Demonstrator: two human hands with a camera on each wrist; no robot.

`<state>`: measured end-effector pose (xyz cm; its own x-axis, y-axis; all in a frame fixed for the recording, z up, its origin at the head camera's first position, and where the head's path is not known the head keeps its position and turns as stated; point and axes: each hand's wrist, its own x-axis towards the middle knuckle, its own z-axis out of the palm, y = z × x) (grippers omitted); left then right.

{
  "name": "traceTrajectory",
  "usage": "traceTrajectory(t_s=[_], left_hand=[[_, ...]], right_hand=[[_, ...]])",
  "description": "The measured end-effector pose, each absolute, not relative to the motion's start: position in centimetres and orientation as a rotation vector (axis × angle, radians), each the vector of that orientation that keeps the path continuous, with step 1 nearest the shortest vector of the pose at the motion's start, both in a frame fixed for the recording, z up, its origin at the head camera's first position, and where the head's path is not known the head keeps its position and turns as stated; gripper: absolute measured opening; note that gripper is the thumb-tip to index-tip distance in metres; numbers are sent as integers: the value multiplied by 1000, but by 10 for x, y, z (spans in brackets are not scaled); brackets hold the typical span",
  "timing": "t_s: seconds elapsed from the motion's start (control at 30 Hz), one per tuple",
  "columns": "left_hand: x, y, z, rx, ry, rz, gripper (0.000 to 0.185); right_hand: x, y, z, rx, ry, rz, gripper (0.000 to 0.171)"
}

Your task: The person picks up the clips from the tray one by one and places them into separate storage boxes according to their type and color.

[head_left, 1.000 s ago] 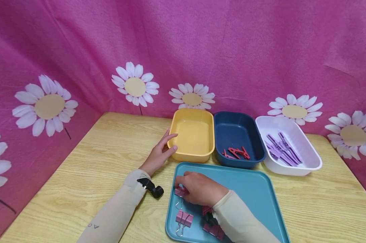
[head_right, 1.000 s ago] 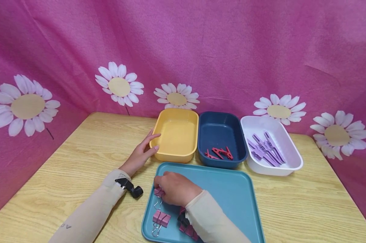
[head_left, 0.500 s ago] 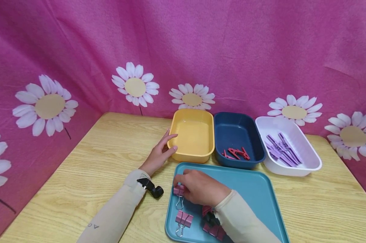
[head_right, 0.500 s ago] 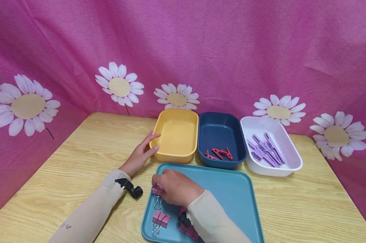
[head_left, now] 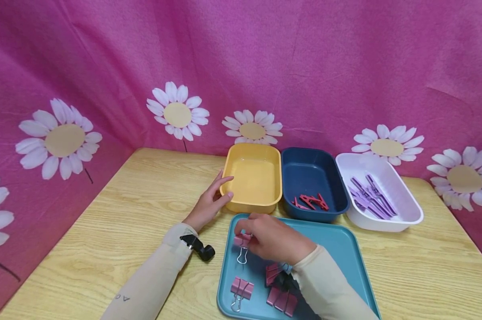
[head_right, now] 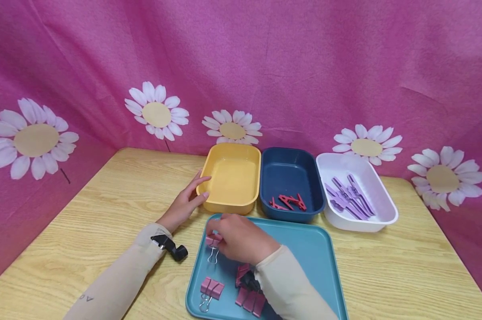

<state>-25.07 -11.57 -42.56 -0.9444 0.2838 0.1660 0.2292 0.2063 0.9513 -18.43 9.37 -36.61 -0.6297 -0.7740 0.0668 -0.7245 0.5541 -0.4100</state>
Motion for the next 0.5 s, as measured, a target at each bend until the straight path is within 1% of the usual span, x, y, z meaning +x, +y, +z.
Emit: traceTrajectory(t_s=[0.3,0.5], left_hand=[[-250,-116,-425,486,2408,1884,50],[-251,-115,-426,492,2405,1884,50]], right_hand=[[-189,104,-356,-1214,2677,-662,27],[-191,110,-353,-1182,2703,-658,28]])
